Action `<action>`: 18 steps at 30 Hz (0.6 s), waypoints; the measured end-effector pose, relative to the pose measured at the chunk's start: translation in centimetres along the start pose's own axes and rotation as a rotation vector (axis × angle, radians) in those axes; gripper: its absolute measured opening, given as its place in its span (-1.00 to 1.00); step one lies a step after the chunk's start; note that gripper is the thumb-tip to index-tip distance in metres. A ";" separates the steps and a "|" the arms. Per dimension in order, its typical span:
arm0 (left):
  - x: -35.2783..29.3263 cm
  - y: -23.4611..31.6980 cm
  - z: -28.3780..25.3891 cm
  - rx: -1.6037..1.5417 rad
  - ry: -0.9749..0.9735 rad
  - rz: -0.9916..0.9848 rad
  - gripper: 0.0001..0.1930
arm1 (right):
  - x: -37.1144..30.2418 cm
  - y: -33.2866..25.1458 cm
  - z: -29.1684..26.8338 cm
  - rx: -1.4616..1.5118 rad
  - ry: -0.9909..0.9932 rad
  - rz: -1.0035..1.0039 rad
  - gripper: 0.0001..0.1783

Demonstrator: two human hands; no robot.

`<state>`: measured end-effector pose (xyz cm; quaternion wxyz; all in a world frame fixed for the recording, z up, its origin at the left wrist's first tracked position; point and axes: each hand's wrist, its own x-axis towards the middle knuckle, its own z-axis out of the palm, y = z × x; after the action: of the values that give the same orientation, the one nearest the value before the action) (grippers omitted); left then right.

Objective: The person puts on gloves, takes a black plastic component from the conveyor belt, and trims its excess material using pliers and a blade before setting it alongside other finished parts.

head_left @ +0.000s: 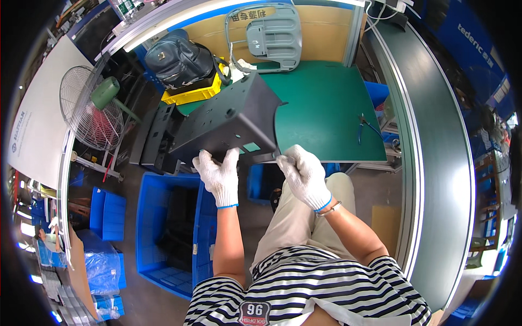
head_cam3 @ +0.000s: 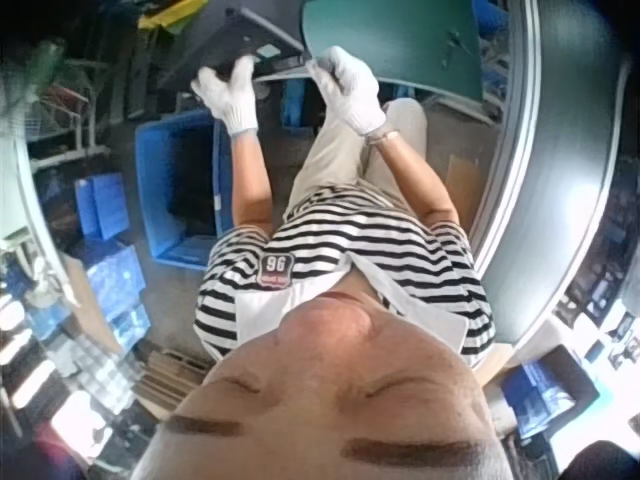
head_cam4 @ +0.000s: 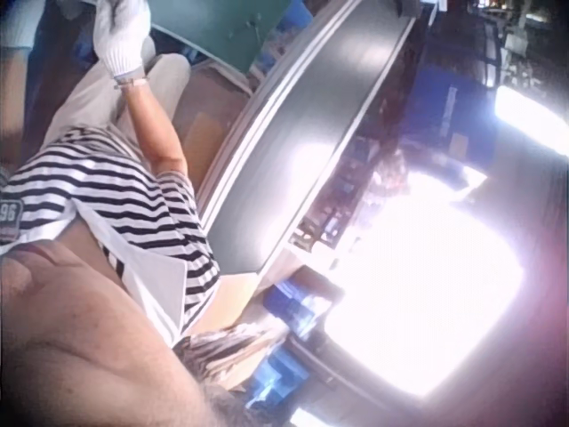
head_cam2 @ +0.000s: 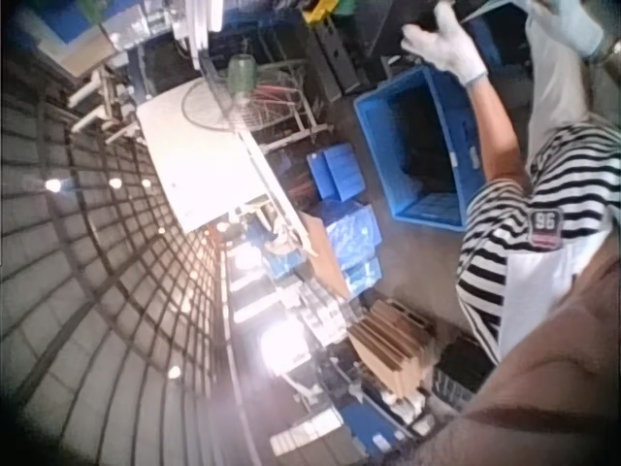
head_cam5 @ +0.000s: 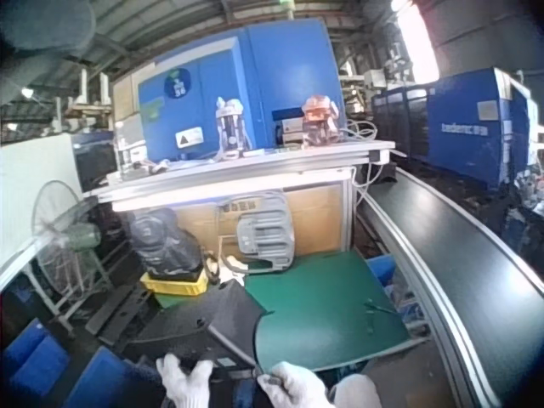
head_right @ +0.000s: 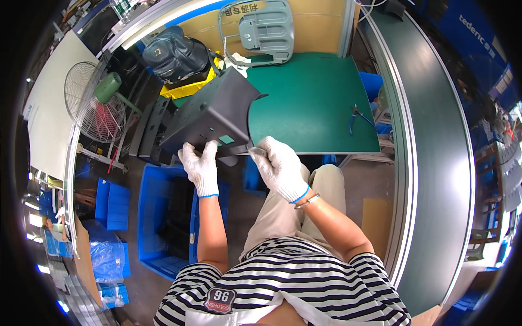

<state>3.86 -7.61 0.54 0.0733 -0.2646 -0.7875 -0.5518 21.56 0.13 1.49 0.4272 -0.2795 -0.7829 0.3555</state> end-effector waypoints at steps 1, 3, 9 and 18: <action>0.6 -0.1 0.0 -0.013 -0.002 -0.102 -0.53 | -0.4 0.1 0.0 -0.027 0.015 -0.027 -0.82; 2.6 -4.4 0.1 -0.203 0.079 -0.286 -0.49 | -1.5 0.5 0.5 0.066 0.013 -0.011 -0.86; 3.3 -2.4 -2.2 -1.359 -0.147 -0.808 -0.50 | -3.2 1.1 1.5 0.226 -0.267 0.292 -0.69; 2.2 -3.8 -4.4 -1.872 -0.527 -0.938 -0.39 | -3.1 3.6 1.8 0.601 -0.269 0.411 -0.79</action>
<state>-0.71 -11.80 -0.04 -0.5485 0.0019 -0.0670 -0.8334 21.92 -0.59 -3.55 0.3033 -0.2438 -0.6204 0.6809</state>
